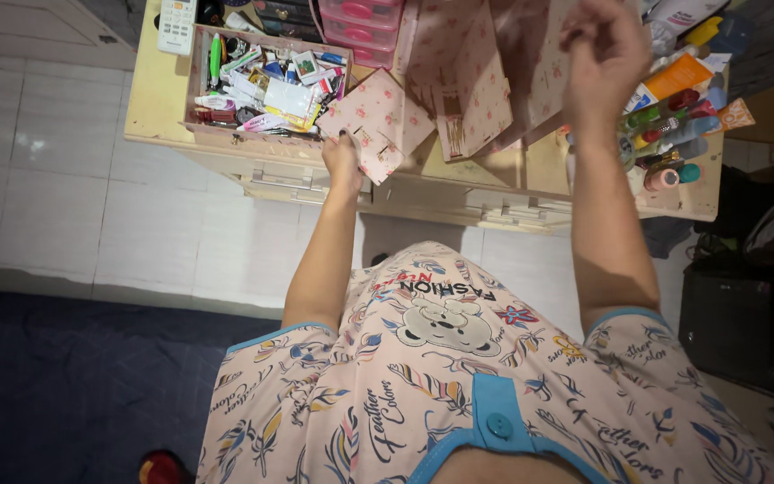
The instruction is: The person assembles multiple small pink floral-patterned paper boxes on a cluttered vanity. They fold the flat pieces along pre-scored lines, tuck flaps into slots, and form the box shape by hand. The person repeats this process for several identical boxes, stacking the finished ones on the table.
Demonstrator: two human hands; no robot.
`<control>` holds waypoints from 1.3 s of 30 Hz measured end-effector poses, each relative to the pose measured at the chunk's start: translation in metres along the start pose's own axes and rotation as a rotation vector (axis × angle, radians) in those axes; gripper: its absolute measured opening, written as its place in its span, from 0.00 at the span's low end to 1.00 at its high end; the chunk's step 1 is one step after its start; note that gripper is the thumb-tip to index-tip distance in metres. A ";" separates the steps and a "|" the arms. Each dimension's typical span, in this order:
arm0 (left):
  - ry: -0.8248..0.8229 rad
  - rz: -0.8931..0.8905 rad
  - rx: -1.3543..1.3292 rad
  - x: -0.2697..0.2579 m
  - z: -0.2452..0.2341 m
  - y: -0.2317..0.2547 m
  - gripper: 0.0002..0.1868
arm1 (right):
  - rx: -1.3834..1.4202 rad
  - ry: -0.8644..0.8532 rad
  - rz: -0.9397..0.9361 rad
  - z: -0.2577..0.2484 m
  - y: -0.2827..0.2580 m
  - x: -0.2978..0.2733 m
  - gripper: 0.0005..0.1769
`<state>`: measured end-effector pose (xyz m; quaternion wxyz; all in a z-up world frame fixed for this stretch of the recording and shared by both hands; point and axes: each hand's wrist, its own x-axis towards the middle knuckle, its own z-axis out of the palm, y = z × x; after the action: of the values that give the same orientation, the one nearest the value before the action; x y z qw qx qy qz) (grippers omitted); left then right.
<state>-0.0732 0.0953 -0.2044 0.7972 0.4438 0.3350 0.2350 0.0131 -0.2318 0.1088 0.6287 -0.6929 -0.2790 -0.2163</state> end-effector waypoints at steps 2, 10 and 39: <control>0.025 0.046 0.036 -0.005 0.000 -0.005 0.11 | 0.042 0.009 0.024 -0.006 -0.003 0.010 0.10; 0.166 0.042 -0.054 -0.034 0.006 -0.010 0.12 | 0.108 -0.006 -0.064 -0.046 0.011 0.046 0.07; -0.206 -0.019 -0.322 -0.131 0.096 0.135 0.18 | 0.309 -0.394 0.413 -0.120 0.248 0.135 0.05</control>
<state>-0.0993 0.0218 -0.0081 0.8902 0.3293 0.2138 0.2312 0.2842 -0.3490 0.0246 0.6911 -0.6596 -0.2783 0.0992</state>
